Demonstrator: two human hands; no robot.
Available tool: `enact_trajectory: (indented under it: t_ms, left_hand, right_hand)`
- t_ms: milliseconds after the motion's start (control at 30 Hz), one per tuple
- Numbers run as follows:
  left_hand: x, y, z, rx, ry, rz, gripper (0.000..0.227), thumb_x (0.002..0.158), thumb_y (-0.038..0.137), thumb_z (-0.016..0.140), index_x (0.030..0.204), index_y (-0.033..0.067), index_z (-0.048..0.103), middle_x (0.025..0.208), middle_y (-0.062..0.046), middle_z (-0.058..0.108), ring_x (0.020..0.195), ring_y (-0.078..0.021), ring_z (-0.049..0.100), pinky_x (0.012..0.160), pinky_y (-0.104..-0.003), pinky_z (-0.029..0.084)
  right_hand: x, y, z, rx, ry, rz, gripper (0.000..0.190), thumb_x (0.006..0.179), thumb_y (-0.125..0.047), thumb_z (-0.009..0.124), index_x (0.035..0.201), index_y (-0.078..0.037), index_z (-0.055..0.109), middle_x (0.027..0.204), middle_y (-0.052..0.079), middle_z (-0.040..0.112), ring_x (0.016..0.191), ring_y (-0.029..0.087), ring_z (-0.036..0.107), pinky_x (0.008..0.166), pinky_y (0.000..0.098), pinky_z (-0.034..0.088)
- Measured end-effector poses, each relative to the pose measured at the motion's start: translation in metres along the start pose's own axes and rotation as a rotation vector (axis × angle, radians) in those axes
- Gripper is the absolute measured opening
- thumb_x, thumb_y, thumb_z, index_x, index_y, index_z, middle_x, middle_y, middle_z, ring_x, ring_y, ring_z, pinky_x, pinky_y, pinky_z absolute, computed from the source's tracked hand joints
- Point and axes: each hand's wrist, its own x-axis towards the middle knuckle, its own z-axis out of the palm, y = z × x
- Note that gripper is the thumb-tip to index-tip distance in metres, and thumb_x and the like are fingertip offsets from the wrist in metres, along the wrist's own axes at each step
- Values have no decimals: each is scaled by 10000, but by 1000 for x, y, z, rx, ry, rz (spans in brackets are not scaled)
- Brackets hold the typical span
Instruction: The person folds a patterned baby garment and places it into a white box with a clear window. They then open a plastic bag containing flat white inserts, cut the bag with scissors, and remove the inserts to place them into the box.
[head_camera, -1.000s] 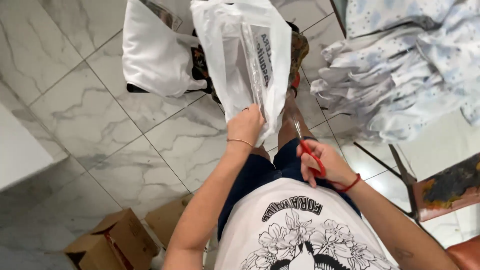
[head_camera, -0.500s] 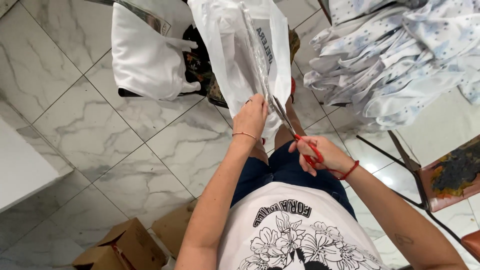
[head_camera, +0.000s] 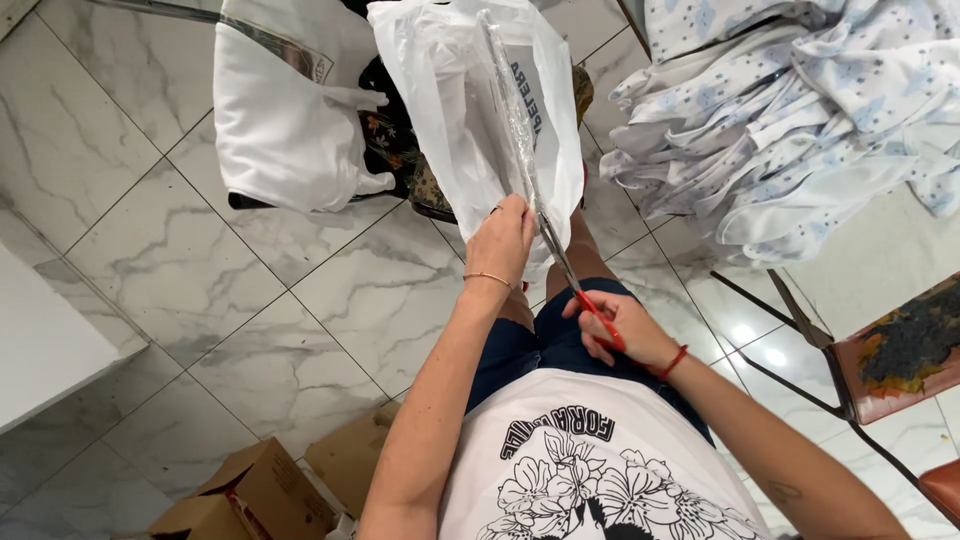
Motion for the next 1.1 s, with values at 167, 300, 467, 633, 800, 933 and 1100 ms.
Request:
enact_trajectory:
  t_ms: [167,300,467,633,800,933,1100]
  left_hand:
    - [3,-3,1,-26,2,31,184,889,277,322,844,114,393,750,-175,499,758,-390,573,665,-498,465]
    - [3,-4,1,-32,-11,26,204,892,298,305,846,119,393,747,-172,501,768,-390,571,669,-496,465]
    - [5,-9,1,-65,-37,3,226,890,320,297,848,120,393,756,-185,515,799,-396,562,697,-501,458]
    - [-8,-4,-2,-121,28,83,192,885,276,328,854,102,401,731,-213,496,757,-405,557,652,-493,448]
    - [-8,-11,4,-166,89,81,194,882,265,335,856,88,408,724,-223,496,749,-413,549,645,-495,438]
    - [9,-34,26,-95,224,191,173,867,265,386,839,101,434,761,-169,498,732,-385,555,641,-462,449]
    - [4,-31,30,-180,283,158,160,850,276,433,825,118,449,908,-119,471,787,-363,565,680,-404,482]
  right_hand:
    - [15,18,5,17,-30,-155,412,792,-300,575,982,53,482,428,172,518,234,181,468,252,204,347]
    - [21,18,12,51,-32,-177,413,816,-314,539,981,60,478,438,172,514,234,175,461,249,207,346]
    - [21,16,15,81,35,-131,333,811,-238,570,922,66,492,364,139,448,177,156,390,208,195,305]
    - [25,1,21,81,85,-102,237,807,-146,581,883,62,495,338,132,418,154,152,357,178,203,270]
    - [20,0,18,115,56,-64,402,823,-352,536,860,48,509,342,147,440,171,146,393,191,199,295]
    - [24,0,18,83,72,-98,445,804,-381,551,883,54,508,355,153,445,169,151,381,197,197,296]
    - [21,-4,17,67,54,-90,478,812,-402,527,898,68,509,359,149,449,177,145,388,208,187,294]
